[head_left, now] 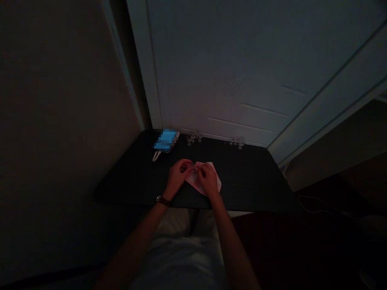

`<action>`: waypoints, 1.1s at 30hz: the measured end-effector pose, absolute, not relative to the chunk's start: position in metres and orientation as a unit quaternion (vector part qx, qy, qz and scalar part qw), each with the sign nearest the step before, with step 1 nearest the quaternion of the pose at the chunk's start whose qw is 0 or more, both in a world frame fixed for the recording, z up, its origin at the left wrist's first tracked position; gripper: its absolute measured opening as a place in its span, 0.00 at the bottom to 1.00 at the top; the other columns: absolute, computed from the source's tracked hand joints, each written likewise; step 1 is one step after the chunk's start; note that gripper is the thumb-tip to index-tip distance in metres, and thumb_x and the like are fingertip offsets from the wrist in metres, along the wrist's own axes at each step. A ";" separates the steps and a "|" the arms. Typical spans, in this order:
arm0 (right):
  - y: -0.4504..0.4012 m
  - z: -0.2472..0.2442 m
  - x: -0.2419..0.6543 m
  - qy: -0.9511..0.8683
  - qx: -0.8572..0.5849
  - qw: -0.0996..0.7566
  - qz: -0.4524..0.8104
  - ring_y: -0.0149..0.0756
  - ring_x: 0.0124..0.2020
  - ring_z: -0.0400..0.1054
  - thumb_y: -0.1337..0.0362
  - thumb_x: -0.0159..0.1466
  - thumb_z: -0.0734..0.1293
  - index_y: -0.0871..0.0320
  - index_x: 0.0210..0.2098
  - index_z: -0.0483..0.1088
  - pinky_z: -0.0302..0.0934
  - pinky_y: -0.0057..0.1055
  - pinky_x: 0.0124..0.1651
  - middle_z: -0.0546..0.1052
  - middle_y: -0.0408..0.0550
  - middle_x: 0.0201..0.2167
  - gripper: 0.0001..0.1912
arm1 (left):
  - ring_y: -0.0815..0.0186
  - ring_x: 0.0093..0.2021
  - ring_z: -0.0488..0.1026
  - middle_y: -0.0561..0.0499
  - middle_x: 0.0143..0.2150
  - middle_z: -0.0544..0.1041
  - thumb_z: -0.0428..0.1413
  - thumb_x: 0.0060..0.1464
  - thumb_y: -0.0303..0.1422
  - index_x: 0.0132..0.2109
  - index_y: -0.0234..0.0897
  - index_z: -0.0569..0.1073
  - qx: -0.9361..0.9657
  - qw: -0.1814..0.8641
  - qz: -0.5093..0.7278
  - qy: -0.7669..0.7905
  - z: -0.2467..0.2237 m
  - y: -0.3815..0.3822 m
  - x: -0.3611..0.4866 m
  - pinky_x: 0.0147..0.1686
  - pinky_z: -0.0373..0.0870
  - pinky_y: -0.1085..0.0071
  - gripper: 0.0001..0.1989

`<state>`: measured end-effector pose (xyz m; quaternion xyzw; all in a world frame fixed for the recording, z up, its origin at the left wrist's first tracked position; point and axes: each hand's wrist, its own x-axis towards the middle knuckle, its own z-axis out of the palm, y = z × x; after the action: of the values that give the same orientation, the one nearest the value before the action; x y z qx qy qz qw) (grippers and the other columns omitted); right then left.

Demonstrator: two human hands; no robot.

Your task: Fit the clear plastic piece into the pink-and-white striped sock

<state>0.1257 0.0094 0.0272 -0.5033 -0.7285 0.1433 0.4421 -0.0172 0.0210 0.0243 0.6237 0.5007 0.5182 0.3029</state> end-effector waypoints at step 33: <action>0.011 0.026 0.127 -0.713 -0.508 0.450 0.173 0.35 0.37 0.65 0.69 0.58 0.59 0.56 0.32 0.71 0.59 0.32 0.41 0.73 0.47 0.34 0.09 | 0.64 0.35 0.71 0.49 0.37 0.74 0.56 0.46 0.36 0.39 0.38 0.72 0.634 0.302 0.520 0.486 0.023 0.020 -0.018 0.34 0.69 0.69 0.12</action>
<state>0.1275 0.0113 0.0264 -0.5082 -0.7133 0.1730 0.4505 -0.0177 0.0204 0.0231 0.6340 0.4862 0.5199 0.3023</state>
